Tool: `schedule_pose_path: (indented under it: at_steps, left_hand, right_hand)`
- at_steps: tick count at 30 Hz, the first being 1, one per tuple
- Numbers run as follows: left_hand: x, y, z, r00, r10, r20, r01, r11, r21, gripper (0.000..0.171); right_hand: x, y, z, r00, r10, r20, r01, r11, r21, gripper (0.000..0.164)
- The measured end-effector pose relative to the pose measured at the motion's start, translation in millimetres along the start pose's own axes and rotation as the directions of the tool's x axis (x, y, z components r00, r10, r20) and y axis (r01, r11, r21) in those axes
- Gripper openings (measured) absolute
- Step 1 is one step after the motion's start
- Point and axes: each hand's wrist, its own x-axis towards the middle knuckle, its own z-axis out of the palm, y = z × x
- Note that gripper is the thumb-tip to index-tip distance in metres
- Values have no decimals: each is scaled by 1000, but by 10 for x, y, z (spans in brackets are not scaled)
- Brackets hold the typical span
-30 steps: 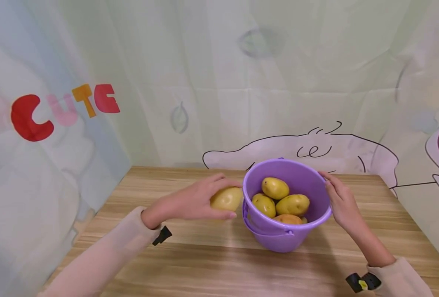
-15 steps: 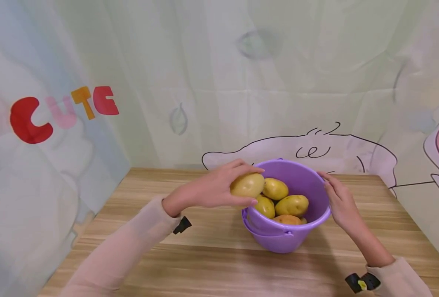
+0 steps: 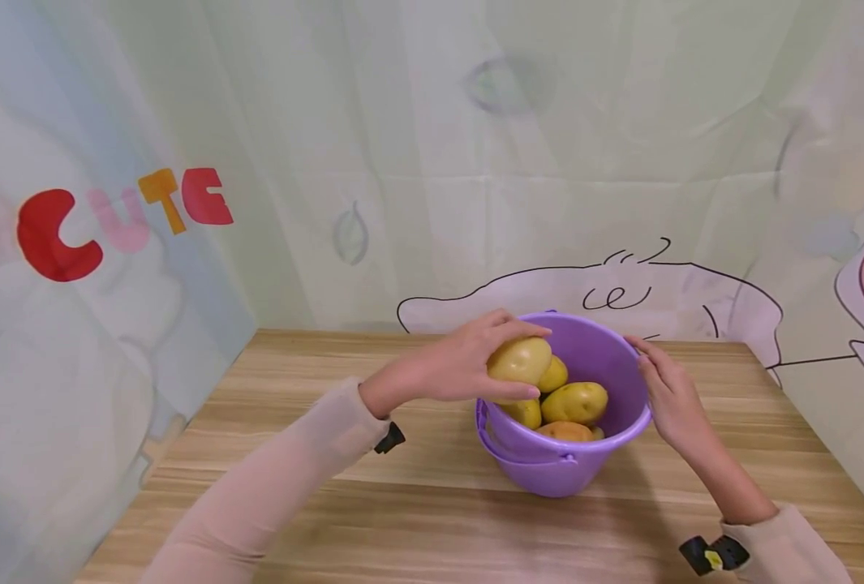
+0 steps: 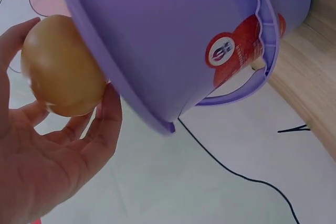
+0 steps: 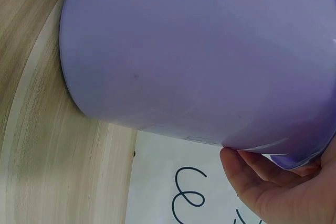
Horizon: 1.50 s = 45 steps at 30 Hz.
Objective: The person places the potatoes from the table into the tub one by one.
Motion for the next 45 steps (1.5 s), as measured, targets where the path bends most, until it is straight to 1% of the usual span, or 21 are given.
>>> schedule_pose_path:
  at_steps: [5,10,12,16,23,27,33,36,42,45]
  left_hand:
    - [75,14,78,1000,-15,13,15,1000,11,72]
    - [158,24,147,1000,6,24,-8,995,97,72]
    - [191,21,185,999,24,27,-27,991,128,71]
    - [242,12,262,998,48,38,-54,985,165,71]
    - [268,3,351,998,33,53,-45,972,230,70]
    - [272,-9,364,998,28,56,-41,969,245,67]
    - [241,-7,313,999,37,29,-43,970,239,58]
    - [193,-10,275,999,49,0,-47,971,233,55]
    - [61,-50,228,997,41,-61,-27,976,214,47]
    - [8,-83,201,993,51,-106,-27,976,214,44]
  right_hand:
    - [3,2,-1,1000,-6,-18,6,1000,7,39]
    - [15,3,1,1000,-4,-26,4,1000,2,38]
    - [19,7,2,1000,0,-25,0,1000,-4,38]
    - [25,11,7,1000,4,-23,-4,1000,-7,38]
    - [20,18,8,1000,12,-25,-12,1000,-12,38]
    - [24,9,-1,1000,17,-19,-18,1000,-24,39]
    - [45,-1,1,1000,3,-10,-3,1000,-12,40]
    - [53,-5,8,1000,5,-7,-5,1000,-14,40]
    - [53,3,14,999,32,14,-32,999,-28,41]
    - [48,12,-5,998,56,23,-56,998,-17,41]
